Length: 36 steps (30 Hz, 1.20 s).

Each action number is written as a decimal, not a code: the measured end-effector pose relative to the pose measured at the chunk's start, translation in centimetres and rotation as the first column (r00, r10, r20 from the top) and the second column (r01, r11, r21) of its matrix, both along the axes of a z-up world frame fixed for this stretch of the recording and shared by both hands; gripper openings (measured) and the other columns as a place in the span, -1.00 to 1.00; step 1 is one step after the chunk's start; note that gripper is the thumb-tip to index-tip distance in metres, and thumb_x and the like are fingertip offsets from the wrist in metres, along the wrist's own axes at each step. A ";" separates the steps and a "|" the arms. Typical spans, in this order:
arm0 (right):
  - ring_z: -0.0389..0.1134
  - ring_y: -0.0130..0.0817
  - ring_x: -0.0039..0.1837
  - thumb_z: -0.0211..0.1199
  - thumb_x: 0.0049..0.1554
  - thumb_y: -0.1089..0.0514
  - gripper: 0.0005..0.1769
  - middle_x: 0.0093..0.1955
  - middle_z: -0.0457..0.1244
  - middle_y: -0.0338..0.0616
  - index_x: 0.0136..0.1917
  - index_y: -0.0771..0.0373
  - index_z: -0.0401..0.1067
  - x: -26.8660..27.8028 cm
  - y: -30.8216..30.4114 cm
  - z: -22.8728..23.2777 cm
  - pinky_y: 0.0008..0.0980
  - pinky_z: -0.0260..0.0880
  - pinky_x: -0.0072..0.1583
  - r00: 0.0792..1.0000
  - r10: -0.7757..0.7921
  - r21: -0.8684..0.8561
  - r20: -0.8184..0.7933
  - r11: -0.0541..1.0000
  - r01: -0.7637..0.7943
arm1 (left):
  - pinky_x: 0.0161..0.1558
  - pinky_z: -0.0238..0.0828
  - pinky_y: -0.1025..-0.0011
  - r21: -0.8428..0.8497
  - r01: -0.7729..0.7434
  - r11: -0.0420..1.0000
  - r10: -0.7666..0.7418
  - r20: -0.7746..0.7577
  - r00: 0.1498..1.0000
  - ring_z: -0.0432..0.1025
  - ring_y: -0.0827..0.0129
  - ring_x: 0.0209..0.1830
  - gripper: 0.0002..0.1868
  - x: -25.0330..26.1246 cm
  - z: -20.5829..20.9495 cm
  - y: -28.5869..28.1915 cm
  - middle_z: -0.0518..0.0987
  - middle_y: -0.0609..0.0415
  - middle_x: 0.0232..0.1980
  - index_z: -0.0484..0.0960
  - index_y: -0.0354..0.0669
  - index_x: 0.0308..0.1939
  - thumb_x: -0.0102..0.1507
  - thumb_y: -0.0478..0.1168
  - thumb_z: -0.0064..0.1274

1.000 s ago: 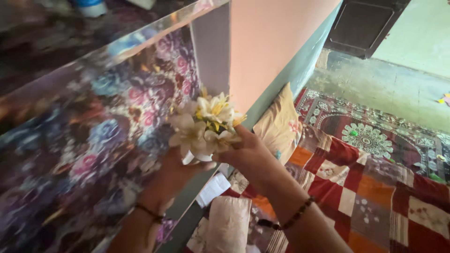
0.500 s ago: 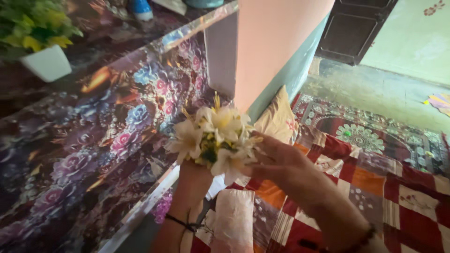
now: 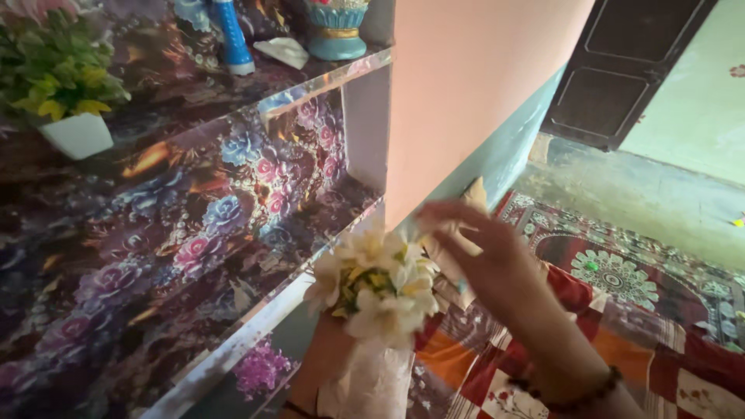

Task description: The person places artificial flowers onto a shelf, moves several vases and small decorative plants, and smooths a decorative floral covering on the shelf wall by hand.

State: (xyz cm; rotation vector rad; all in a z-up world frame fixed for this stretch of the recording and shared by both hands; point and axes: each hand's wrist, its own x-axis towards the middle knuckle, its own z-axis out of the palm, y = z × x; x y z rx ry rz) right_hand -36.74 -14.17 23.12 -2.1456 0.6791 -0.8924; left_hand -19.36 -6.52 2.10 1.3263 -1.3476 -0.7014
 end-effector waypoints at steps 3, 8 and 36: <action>0.54 -0.20 0.12 0.13 0.30 -0.07 -0.57 0.06 0.48 0.05 0.09 0.33 0.57 -2.3 -0.9 1.3 -0.21 0.59 0.16 0.948 0.145 0.351 0.284 0.904 -0.244 | 0.06 0.47 0.25 -0.005 -0.016 1.000 0.015 -0.059 0.998 0.57 0.16 0.05 -0.67 -1.3 1.2 -0.9 0.69 -0.01 0.03 0.64 -0.16 0.04 0.21 -0.19 0.14; 0.47 -0.27 0.22 0.30 0.23 0.18 -0.81 0.20 0.45 -0.09 0.12 0.17 0.56 -2.0 -2.0 0.5 -0.24 0.38 0.31 0.982 -0.064 -0.482 0.180 0.864 0.145 | 0.05 0.49 0.24 0.056 -0.085 0.995 0.089 -0.076 0.993 0.57 0.17 0.04 -0.66 -1.6 1.6 -1.0 0.70 -0.02 0.03 0.64 -0.17 0.06 0.20 -0.19 0.14; 0.47 -0.34 0.15 0.40 0.03 0.07 -0.38 0.13 0.48 -0.23 0.39 -0.08 0.48 -1.5 0.8 2.7 -0.34 0.47 0.17 0.962 0.199 -0.025 -0.186 0.978 -0.208 | 0.16 0.47 0.33 0.212 -0.133 0.968 0.147 -0.052 0.988 0.57 0.34 0.15 -0.57 0.2 3.3 0.9 0.66 0.07 0.15 0.56 -0.08 0.22 0.26 -0.13 0.03</action>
